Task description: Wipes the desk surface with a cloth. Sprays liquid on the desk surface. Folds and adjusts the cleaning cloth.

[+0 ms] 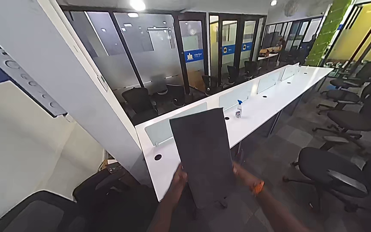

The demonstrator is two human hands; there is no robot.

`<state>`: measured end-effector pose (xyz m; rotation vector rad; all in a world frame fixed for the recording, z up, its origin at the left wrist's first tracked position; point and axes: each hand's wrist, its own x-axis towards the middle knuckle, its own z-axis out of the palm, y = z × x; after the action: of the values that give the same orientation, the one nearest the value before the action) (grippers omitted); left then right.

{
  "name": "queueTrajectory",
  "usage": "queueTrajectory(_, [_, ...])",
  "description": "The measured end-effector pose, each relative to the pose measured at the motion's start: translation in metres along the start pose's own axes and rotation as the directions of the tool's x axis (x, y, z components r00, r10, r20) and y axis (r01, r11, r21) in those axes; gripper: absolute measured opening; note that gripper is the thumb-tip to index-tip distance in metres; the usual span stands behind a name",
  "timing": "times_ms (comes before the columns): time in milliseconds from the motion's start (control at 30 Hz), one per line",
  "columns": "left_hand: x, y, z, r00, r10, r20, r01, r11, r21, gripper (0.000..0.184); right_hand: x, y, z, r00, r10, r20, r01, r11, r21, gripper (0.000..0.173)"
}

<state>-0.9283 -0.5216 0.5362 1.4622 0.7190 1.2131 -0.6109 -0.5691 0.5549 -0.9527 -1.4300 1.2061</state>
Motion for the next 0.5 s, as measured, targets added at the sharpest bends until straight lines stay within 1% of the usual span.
queueTrajectory(33, [-0.02, -0.031, 0.002, 0.995, -0.092, -0.028, 0.09, 0.994, -0.064, 0.105, -0.013, 0.026, 0.014, 0.995, 0.103, 0.003, -0.103, 0.994, 0.046, 0.094])
queueTrajectory(67, [-0.041, -0.053, 0.006, 0.981, -0.181, -0.063, 0.172, 0.976, -0.132, 0.093, -0.024, 0.05, 0.028, 0.987, 0.164, 0.004, -0.163, 0.979, 0.126, 0.077])
queueTrajectory(100, [-0.061, -0.068, 0.009, 0.963, -0.252, -0.092, 0.233, 0.956, -0.178, 0.076, -0.034, 0.066, 0.041, 0.98, 0.201, 0.012, -0.2, 0.962, 0.187, 0.053])
queueTrajectory(133, [-0.076, -0.077, 0.013, 0.94, -0.313, -0.134, 0.281, 0.935, -0.216, 0.057, -0.04, 0.078, 0.051, 0.974, 0.225, 0.006, -0.221, 0.95, 0.222, 0.034])
queueTrajectory(167, [-0.088, -0.084, 0.018, 0.916, -0.362, -0.174, 0.32, 0.92, -0.228, 0.045, -0.044, 0.088, 0.058, 0.969, 0.245, -0.004, -0.238, 0.943, 0.234, 0.023])
queueTrajectory(200, [-0.099, -0.091, 0.021, 0.891, -0.401, -0.212, 0.352, 0.906, -0.234, 0.037, -0.048, 0.099, 0.063, 0.964, 0.265, -0.016, -0.253, 0.936, 0.245, 0.019])
queueTrajectory(233, [-0.111, -0.097, 0.022, 0.872, -0.429, -0.235, 0.377, 0.896, -0.236, 0.033, -0.055, 0.112, 0.069, 0.958, 0.286, -0.032, -0.269, 0.929, 0.255, 0.019])
queueTrajectory(300, [-0.13, -0.105, 0.024, 0.844, -0.462, -0.271, 0.419, 0.885, -0.203, 0.03, -0.072, 0.133, 0.075, 0.947, 0.318, -0.052, -0.294, 0.92, 0.26, 0.014])
queueTrajectory(400, [-0.145, -0.107, 0.026, 0.805, -0.497, -0.324, 0.476, 0.867, -0.148, 0.024, -0.092, 0.146, 0.072, 0.939, 0.344, -0.016, -0.322, 0.892, 0.317, 0.009])
queueTrajectory(433, [-0.147, -0.106, 0.026, 0.8, -0.5, -0.332, 0.482, 0.865, -0.142, 0.022, -0.095, 0.145, 0.072, 0.931, 0.365, -0.02, -0.338, 0.88, 0.335, 0.009])
queueTrajectory(500, [-0.147, -0.104, 0.024, 0.812, -0.475, -0.34, 0.463, 0.878, -0.121, 0.019, -0.096, 0.143, 0.071, 0.918, 0.393, -0.046, -0.357, 0.873, 0.331, 0.009])
